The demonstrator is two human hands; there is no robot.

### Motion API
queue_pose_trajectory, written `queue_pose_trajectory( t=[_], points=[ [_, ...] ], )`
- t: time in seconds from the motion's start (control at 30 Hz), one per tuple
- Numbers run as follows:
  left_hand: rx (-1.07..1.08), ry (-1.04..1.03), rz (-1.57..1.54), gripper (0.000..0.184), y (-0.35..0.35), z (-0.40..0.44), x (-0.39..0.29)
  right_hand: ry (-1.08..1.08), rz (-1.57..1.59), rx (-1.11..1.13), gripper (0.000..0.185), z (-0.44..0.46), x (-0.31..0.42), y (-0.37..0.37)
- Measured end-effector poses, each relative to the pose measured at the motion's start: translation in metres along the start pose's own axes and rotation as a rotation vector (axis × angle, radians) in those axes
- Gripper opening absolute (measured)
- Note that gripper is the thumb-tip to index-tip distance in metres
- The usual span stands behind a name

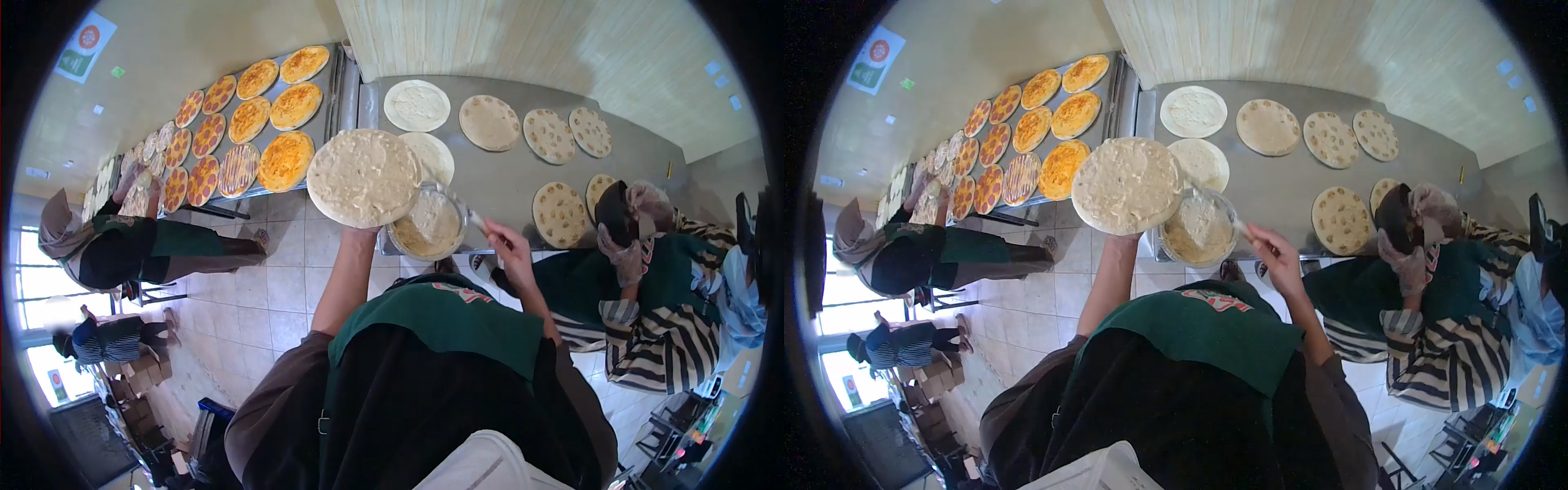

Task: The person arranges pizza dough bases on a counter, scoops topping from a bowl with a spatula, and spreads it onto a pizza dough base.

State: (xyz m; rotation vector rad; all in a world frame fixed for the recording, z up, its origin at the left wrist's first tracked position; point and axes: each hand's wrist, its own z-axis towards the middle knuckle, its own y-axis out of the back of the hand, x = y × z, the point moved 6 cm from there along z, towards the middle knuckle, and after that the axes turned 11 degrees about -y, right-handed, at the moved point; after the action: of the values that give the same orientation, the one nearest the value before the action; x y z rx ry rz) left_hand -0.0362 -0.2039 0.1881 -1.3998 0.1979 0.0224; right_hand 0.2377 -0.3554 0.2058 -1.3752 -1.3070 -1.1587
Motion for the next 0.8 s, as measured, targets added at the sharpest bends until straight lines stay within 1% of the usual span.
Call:
queue_pose_trajectory(
  t=[0.07,0.17,0.2,0.3,0.33,0.43,0.53,0.63,0.73,0.77,0.8],
  points=[
    [-0.026,0.01,0.004,0.069,0.007,-0.008,0.006,-0.046,-0.042,-0.053,0.03,0.013,0.011,-0.002],
    [-0.008,0.009,0.009,0.069,0.011,-0.003,0.017,-0.007,-0.152,-0.074,0.03,0.019,0.03,-0.012],
    [0.013,0.004,0.01,0.069,0.01,0.001,0.02,0.077,-0.143,-0.106,0.031,0.014,0.033,-0.016],
    [0.084,-0.023,0.006,0.069,0.005,0.014,0.02,0.072,-0.353,-0.113,0.032,-0.017,0.041,-0.024],
    [0.102,-0.039,0.02,0.069,0.002,0.016,0.019,0.093,-0.386,-0.077,0.033,-0.024,0.05,-0.027],
    [-0.004,-0.091,0.216,0.068,-0.007,0.014,0.015,0.086,-0.347,-0.114,0.033,-0.027,0.056,-0.026],
    [-0.032,-0.101,0.149,0.067,-0.009,0.018,0.023,0.105,-0.373,-0.224,0.032,-0.018,0.057,-0.032],
    [0.022,-0.219,0.416,0.066,0.006,0.026,0.018,0.13,-0.359,-0.145,0.031,-0.036,0.059,-0.048],
    [-0.022,-0.1,0.21,0.065,0.006,0.024,0.023,0.168,-0.296,-0.169,0.03,-0.018,0.056,-0.037],
    [-0.048,-0.095,0.251,0.065,0.005,0.02,0.024,0.174,-0.273,-0.181,0.03,-0.011,0.056,-0.034],
    [-0.071,-0.092,0.292,0.065,0.001,0.018,0.026,0.199,-0.314,-0.218,0.03,0.002,0.061,-0.032]
  ],
)
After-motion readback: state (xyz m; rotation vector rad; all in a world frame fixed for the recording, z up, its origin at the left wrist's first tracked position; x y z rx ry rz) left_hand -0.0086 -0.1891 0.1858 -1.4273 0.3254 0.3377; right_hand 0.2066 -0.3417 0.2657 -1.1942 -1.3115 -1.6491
